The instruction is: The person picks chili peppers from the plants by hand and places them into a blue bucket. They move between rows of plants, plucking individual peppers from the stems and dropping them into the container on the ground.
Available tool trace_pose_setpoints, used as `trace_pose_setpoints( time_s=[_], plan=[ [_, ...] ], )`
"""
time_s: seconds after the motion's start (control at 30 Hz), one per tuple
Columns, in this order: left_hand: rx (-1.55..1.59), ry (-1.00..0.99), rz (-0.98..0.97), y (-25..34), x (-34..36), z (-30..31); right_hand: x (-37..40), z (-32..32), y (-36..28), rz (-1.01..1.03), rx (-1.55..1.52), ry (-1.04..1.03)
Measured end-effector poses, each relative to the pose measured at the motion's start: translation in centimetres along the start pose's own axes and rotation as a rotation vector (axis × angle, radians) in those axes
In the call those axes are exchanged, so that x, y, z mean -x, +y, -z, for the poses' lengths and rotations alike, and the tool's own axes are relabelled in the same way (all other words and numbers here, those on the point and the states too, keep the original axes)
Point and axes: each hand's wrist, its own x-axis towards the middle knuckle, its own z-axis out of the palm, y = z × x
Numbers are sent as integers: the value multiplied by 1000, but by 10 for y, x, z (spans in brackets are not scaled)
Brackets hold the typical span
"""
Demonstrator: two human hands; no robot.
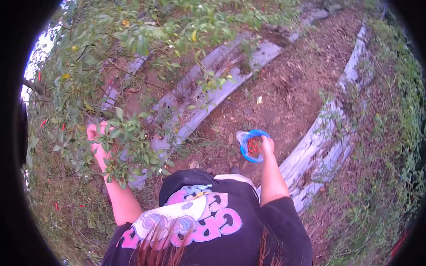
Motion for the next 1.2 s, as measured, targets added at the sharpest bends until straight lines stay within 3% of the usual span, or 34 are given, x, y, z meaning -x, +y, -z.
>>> trace_pose_setpoints(
  time_s=[0.13, 0.23, 0.3, 0.37, 0.43, 0.5, 0.53, 0.63, 0.67, 0.73, 0.83, 1.0, 1.2],
  plan=[
    [94, 101, 68, -3, 12, 8, 11, -21, -18, 70, -69, -163],
    [138, 51, 61, -6, 21, 18, 2, -47, -49, 678, 57, -105],
    [156, 93, 74, -12, 23, 26, 76, -66, -128, 1013, -47, -140],
    [212, 120, 107, -14, 25, 31, 136, -81, -192, 1225, -34, -171],
    [147, 118, 79, -16, 27, 31, 154, -93, -242, 1768, 278, -29],
    [118, 132, 68, -17, 29, 29, 166, -109, -276, 2021, 622, -13],
    [121, 143, 70, -18, 30, 27, 160, -117, -276, 2012, 906, 71],
    [138, 165, 85, -17, 33, 24, 138, -131, -276, 1773, 1498, -96],
    [138, 159, 68, -22, 33, 27, 131, -135, -271, 1751, 1543, -139],
    [141, 153, 46, -21, 35, 27, 125, -139, -260, 1822, 1523, -174],
    [185, 174, 73, -24, 36, 32, 122, -143, -242, 1751, 1397, -310],
    [195, 199, 80, -14, 37, 18, 127, -155, -224, 1797, 1387, -274],
    [152, 205, 63, -11, 39, 12, 140, -151, -217, 1775, 1124, -266]
  ],
)
